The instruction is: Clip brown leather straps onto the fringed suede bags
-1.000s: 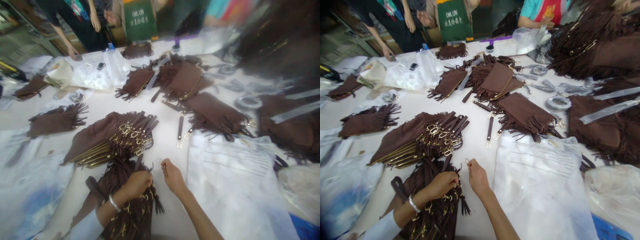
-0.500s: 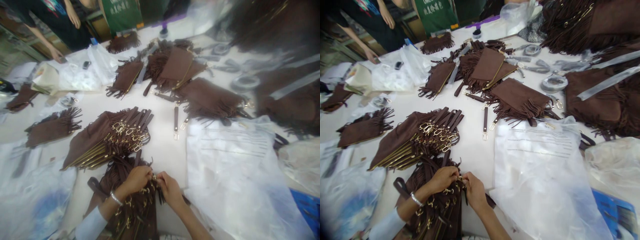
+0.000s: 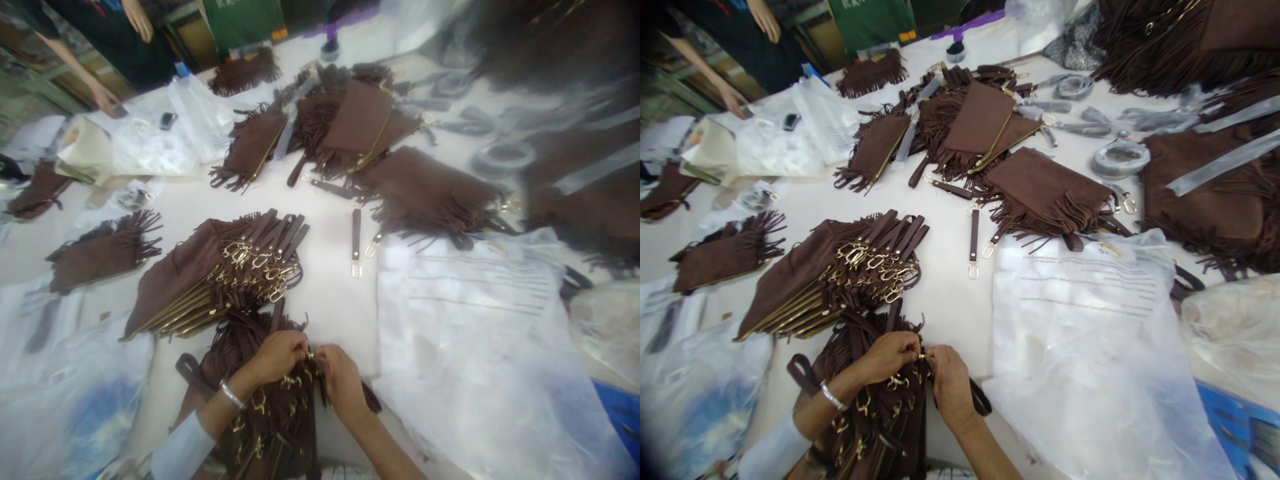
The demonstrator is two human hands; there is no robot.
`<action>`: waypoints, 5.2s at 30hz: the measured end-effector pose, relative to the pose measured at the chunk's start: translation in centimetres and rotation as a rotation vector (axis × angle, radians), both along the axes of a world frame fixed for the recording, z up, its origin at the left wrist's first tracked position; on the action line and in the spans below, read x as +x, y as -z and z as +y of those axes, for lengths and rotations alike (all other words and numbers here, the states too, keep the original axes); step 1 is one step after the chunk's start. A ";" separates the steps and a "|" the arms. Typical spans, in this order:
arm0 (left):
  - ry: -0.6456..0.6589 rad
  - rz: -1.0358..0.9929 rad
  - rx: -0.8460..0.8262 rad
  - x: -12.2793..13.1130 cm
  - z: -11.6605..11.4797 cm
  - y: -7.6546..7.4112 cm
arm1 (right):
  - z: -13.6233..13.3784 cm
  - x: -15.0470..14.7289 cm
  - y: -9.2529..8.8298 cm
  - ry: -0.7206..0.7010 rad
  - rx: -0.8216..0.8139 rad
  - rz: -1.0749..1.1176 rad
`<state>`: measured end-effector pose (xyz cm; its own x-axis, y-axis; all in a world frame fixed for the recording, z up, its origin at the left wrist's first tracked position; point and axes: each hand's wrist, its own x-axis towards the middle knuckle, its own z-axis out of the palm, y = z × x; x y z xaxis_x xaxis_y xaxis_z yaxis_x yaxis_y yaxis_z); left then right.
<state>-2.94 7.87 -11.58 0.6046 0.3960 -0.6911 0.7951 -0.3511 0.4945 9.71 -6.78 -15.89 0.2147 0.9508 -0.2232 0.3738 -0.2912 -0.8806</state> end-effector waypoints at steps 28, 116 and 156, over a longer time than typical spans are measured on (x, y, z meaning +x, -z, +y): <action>-0.007 -0.003 -0.066 -0.2 0.4 0.5 | 0.2 0.6 0.1 -0.124 -0.033 0.023; 0.034 0.136 0.132 -1.5 1.4 -0.1 | 4.0 1.3 0.1 -0.133 -0.337 0.643; 0.109 0.068 0.104 -1.5 1.4 -0.3 | 7.7 4.8 -0.5 -0.624 -0.145 0.123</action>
